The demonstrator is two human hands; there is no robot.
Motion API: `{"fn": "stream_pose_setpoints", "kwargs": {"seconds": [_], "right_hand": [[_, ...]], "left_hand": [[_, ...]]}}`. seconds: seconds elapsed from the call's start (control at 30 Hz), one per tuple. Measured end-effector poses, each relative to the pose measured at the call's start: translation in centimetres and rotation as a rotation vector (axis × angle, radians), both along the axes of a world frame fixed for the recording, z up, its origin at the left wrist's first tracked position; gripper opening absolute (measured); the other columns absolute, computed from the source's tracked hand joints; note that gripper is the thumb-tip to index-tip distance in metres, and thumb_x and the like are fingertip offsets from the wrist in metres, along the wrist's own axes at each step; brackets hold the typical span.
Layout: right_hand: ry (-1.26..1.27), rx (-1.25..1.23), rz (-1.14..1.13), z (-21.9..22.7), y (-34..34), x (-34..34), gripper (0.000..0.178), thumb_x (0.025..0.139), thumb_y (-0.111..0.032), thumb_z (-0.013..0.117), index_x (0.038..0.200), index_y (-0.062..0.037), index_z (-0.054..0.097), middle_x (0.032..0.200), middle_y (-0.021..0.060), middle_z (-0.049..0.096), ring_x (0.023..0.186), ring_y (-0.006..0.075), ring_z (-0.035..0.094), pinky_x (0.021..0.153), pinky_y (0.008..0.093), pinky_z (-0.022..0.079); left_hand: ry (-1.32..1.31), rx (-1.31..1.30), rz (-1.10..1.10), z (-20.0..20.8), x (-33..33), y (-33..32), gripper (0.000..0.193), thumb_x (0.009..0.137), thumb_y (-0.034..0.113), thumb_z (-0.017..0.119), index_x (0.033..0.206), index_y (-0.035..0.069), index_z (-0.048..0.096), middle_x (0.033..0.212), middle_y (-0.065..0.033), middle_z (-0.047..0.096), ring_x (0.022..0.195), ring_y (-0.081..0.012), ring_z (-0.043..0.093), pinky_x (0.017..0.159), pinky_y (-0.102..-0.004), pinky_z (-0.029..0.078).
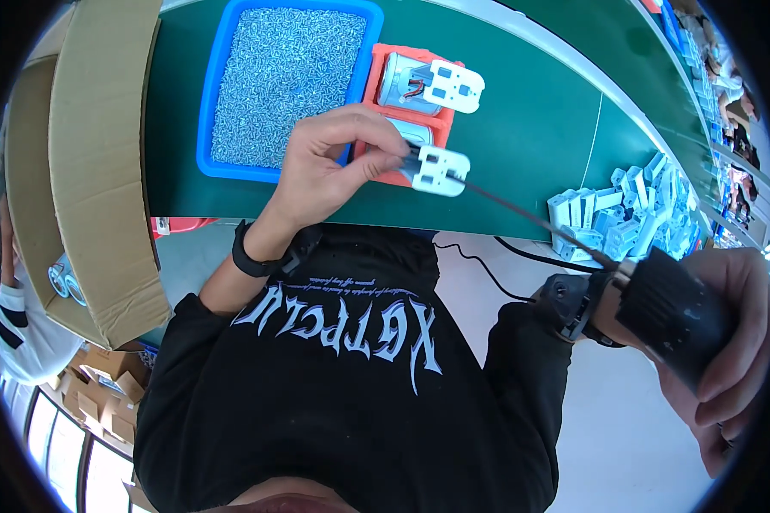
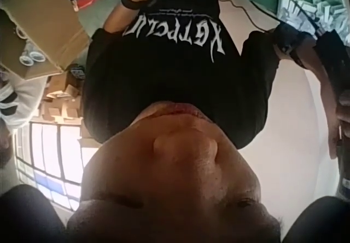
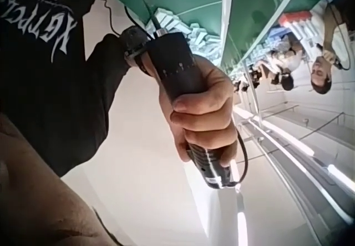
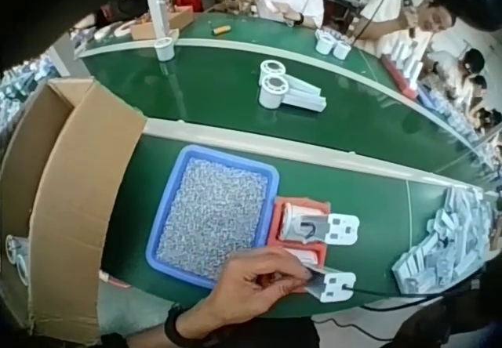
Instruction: The person places batteries into a holder, fits a plastic casing over them, and secures the assembly by picking up screws from a tray and driving them into the casing with a power screwdriver.
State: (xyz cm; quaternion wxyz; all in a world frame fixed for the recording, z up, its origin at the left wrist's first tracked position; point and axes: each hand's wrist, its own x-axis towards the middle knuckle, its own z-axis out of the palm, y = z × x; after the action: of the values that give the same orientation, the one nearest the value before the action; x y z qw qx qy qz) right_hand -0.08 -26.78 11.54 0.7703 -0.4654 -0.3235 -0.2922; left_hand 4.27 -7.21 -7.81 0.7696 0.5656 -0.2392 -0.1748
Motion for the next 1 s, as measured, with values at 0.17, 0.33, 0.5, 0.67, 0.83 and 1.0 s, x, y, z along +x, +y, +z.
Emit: {"fn": "stream_pose_setpoints", "kwargs": {"seconds": [0.17,0.33,0.5,0.67,0.83,1.0], "right_hand": [[0.014,0.073,-0.014,-1.7,0.4,0.3,0.049,0.092,-0.049,0.052,0.117,-0.0073,0.052,0.069,-0.0035,0.050,0.050,0.0093,0.051,0.047,0.0263,0.049],[0.044,0.053,-0.243,-2.3,0.6,0.2,0.048,0.092,-0.048,0.053,0.118,-0.0073,0.052,0.069,-0.0030,0.050,0.050,0.0098,0.051,0.047,0.0266,0.051],[-0.017,0.031,0.033,-2.1,-0.2,1.0,0.043,0.089,-0.045,0.058,0.109,-0.0077,0.052,0.070,-0.0022,0.053,0.052,0.0102,0.054,0.049,0.0259,0.053],[-0.043,-0.124,0.220,-1.4,-3.5,0.5,0.033,0.082,-0.038,0.070,0.087,-0.0090,0.054,0.071,-0.0009,0.058,0.056,0.0113,0.061,0.054,0.0241,0.056],[-0.037,-0.245,0.374,-1.5,-4.9,0.0,0.034,0.077,-0.033,0.079,0.069,-0.0101,0.056,0.072,0.0001,0.063,0.059,0.0122,0.066,0.057,0.0227,0.059],[0.080,-0.399,0.352,-2.7,-2.4,1.1,0.028,0.080,-0.027,0.077,0.074,-0.0081,0.057,0.076,0.0031,0.063,0.064,0.0153,0.067,0.062,0.0252,0.060]], "left_hand": [[0.120,-0.137,-0.051,-0.6,-0.4,-0.5,0.008,0.080,-0.004,0.068,0.085,0.001,0.070,0.082,-0.0056,0.069,0.073,-0.0132,0.064,0.064,-0.0252,0.049],[0.029,-0.062,-0.052,-0.3,-0.4,0.0,0.008,0.080,-0.004,0.067,0.086,0.001,0.070,0.082,-0.0059,0.069,0.074,-0.0142,0.065,0.064,-0.0261,0.050],[-0.017,-0.022,-0.035,-0.4,-0.7,-0.3,0.008,0.079,-0.003,0.068,0.086,0.001,0.070,0.080,-0.0066,0.069,0.074,-0.0157,0.066,0.064,-0.0270,0.050],[-0.288,0.009,0.114,-0.4,-0.8,-0.3,0.014,0.075,-0.003,0.070,0.087,0.003,0.071,0.080,-0.0080,0.069,0.073,-0.0213,0.067,0.063,-0.0288,0.051],[-0.545,0.129,0.264,0.2,0.3,1.2,0.018,0.072,-0.002,0.070,0.089,0.005,0.070,0.084,-0.0082,0.068,0.077,-0.0259,0.065,0.064,-0.0314,0.051],[-0.628,0.739,0.163,0.3,3.0,5.4,0.015,0.073,0.002,0.070,0.087,0.008,0.069,0.086,-0.0059,0.062,0.084,-0.0258,0.058,0.069,-0.0343,0.049]]}}
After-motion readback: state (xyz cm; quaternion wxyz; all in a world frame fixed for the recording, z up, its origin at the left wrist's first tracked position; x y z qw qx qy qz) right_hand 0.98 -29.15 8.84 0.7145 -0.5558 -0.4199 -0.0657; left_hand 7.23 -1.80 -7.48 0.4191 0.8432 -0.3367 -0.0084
